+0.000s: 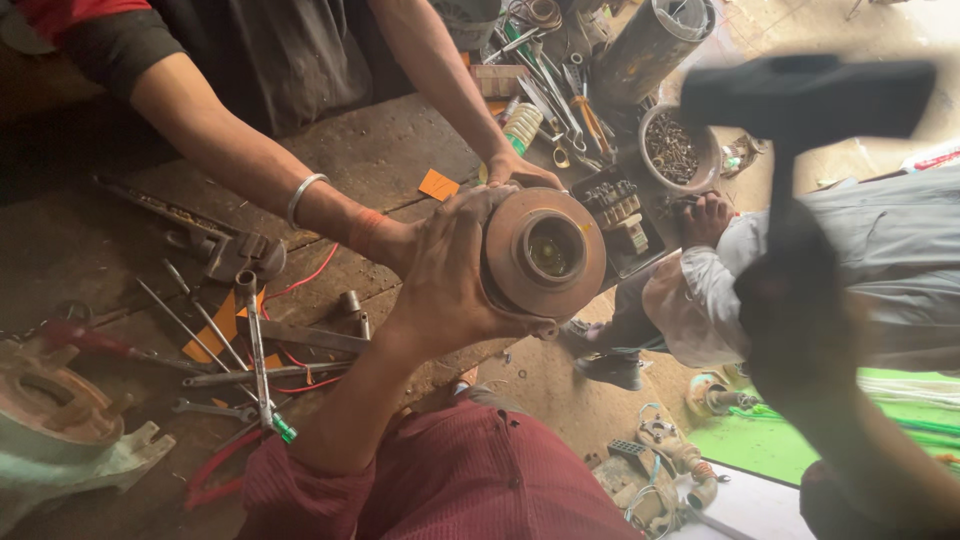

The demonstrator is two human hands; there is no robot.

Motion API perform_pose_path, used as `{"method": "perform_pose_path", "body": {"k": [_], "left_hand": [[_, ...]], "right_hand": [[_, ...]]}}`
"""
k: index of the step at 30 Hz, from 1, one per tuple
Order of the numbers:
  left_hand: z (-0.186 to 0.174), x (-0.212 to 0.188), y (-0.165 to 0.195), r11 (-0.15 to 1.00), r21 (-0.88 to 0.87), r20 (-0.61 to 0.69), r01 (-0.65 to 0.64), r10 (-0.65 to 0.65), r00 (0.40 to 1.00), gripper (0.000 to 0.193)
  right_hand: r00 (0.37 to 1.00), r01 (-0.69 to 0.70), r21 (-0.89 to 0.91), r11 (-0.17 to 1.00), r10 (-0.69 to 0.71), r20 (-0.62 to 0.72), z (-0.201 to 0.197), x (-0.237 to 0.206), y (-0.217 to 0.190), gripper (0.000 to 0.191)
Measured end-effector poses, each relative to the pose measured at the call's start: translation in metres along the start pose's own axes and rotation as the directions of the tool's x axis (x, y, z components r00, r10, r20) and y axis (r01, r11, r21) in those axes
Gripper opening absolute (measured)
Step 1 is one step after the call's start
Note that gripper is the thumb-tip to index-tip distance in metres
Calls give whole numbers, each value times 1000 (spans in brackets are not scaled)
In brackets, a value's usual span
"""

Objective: The person uses a spanner to loosen and remove a part from a water pump assembly on a workbench while another person holds the pump steady. The person then lifts the pump housing, pours liquid from a plastic bottle into it, and uses a hammer to tap and seat components while reassembling the pump on the bench.

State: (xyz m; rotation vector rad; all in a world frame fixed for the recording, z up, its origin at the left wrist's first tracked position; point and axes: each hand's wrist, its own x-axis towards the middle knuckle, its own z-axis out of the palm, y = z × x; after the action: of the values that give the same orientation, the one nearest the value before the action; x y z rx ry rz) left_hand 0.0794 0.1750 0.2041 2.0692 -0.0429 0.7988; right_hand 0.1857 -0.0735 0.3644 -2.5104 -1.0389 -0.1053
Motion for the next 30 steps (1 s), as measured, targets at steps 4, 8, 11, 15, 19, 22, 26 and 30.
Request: {"method": "perform_pose_path", "body": {"k": [4, 8, 11, 15, 19, 22, 26, 30], "left_hand": [[1, 2, 1, 1000, -13, -4, 27, -27, 1000, 132], [0, 2, 0, 1000, -7, 19, 31, -31, 999, 135], [0, 2, -1, 999, 31, -12, -30, 31, 999, 135], [2, 3, -2, 1000, 23, 4, 2, -2, 1000, 133], [2, 4, -2, 1000, 16, -3, 4, -4, 1000, 132], [2, 5, -3, 1000, 13, 10, 7, -8, 1000, 132], [3, 5, -3, 999, 41, -3, -15, 15, 1000, 134], [1, 4, -3, 1000, 13, 16, 10, -10, 1000, 135]], "right_hand": [[787, -426, -21, 904, 382, 484, 18, 8, 11, 59], [918, -349, 68, 935, 326, 226, -10, -12, 38, 58], [999, -39, 185, 982, 36, 21, -4, -28, 55, 59], [973, 100, 56, 993, -109, 205, 20, -33, 70, 60], [890, -288, -216, 933, 344, 300, -3, -52, 68, 60], [963, 268, 202, 942, -252, -97, -12, -58, 51, 55], [969, -3, 162, 987, -37, 244, 12, -38, 18, 63], [951, -36, 121, 992, -3, 309, 4, -33, 5, 61]]}}
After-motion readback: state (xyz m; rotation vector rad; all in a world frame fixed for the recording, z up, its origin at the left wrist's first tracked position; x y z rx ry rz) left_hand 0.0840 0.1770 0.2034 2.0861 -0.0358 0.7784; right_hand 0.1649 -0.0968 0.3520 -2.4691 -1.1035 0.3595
